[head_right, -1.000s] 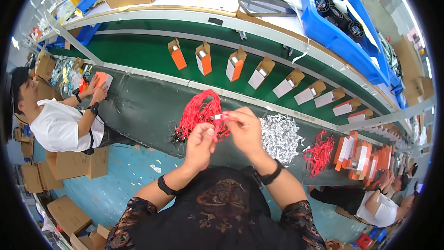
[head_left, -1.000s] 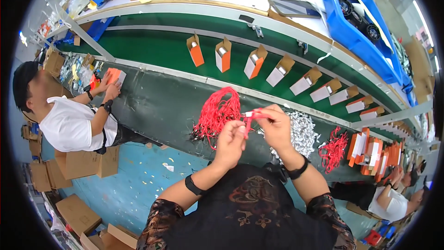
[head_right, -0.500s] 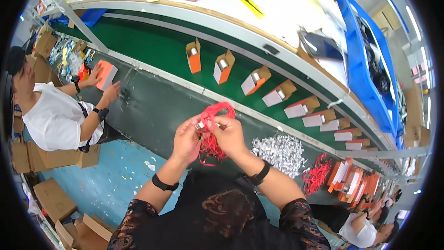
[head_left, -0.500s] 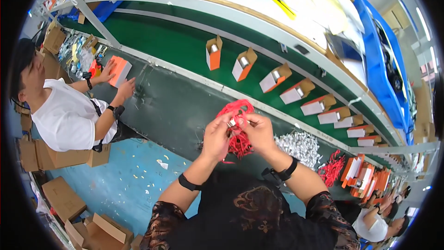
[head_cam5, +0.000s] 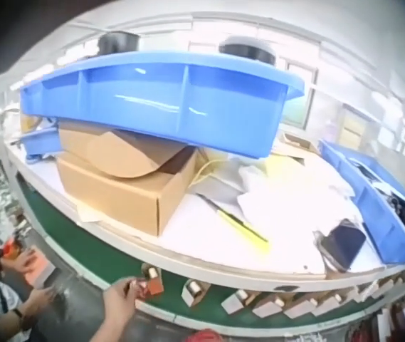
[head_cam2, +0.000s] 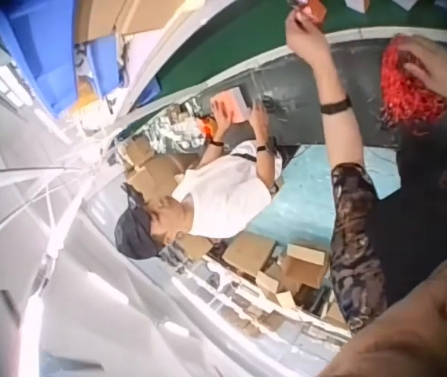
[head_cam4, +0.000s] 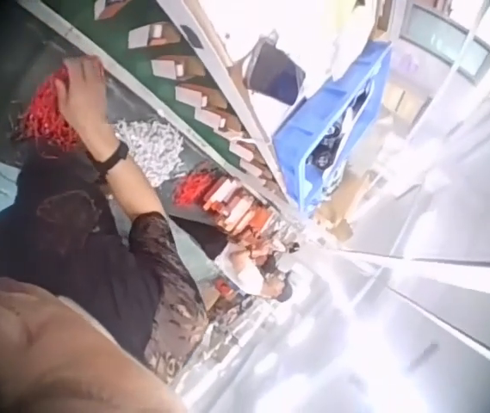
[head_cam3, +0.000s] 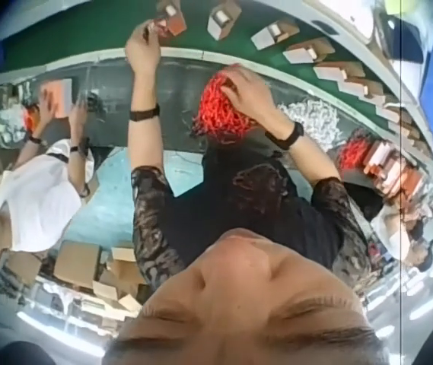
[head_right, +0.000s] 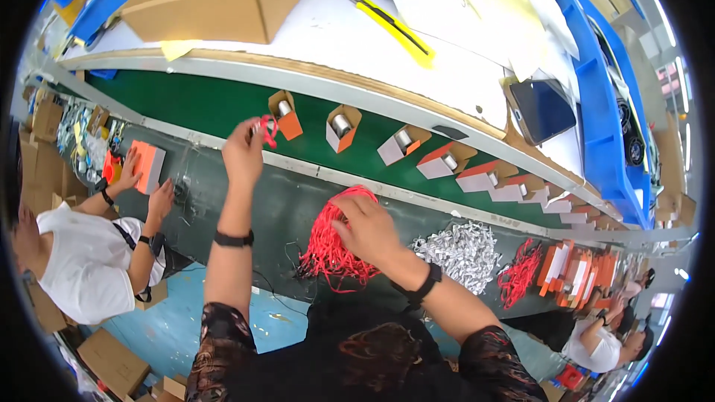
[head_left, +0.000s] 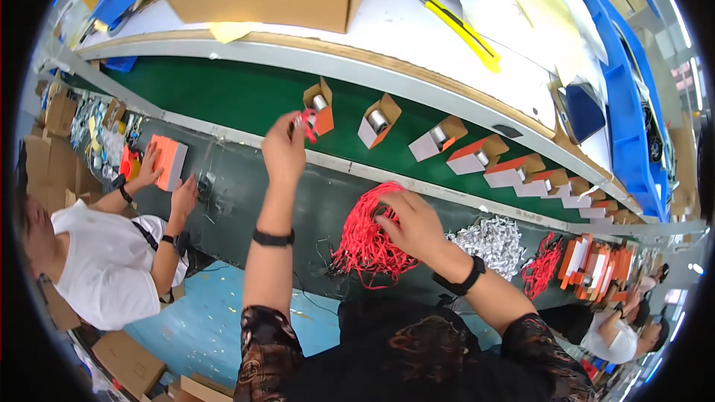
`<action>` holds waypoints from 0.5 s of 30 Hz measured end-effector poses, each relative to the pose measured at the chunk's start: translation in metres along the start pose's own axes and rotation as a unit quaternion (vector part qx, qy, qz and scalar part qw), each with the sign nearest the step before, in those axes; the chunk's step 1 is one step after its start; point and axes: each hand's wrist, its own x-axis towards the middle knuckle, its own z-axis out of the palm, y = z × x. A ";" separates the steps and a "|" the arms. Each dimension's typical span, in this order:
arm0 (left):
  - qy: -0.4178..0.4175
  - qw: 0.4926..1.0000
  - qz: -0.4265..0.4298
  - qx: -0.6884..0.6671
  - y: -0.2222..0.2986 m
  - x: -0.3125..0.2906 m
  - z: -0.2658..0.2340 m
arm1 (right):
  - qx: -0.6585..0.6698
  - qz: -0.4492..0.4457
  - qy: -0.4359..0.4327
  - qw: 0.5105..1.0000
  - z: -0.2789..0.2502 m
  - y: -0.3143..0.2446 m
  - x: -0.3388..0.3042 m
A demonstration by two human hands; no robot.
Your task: The person picks up a red lanyard and a white plastic clip, joins them together by hand, and places the assembled unit into a small orange box. This process is repeated for additional lanyards and clips, with the person occasionally moving boxes along the assembly line.
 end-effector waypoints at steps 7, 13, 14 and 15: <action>-0.094 0.951 -0.053 0.290 -0.057 0.090 0.064 | -0.078 0.174 -0.182 0.965 -0.021 0.077 -0.146; -0.110 0.924 -0.009 0.367 -0.066 0.106 0.077 | -0.065 0.295 -0.183 0.935 -0.030 0.082 -0.219; -0.098 0.917 0.038 0.384 -0.067 0.104 0.082 | -0.071 0.306 -0.195 0.929 -0.028 0.083 -0.225; -0.086 0.909 0.086 0.400 -0.067 0.103 0.085 | -0.077 0.316 -0.207 0.923 -0.027 0.084 -0.230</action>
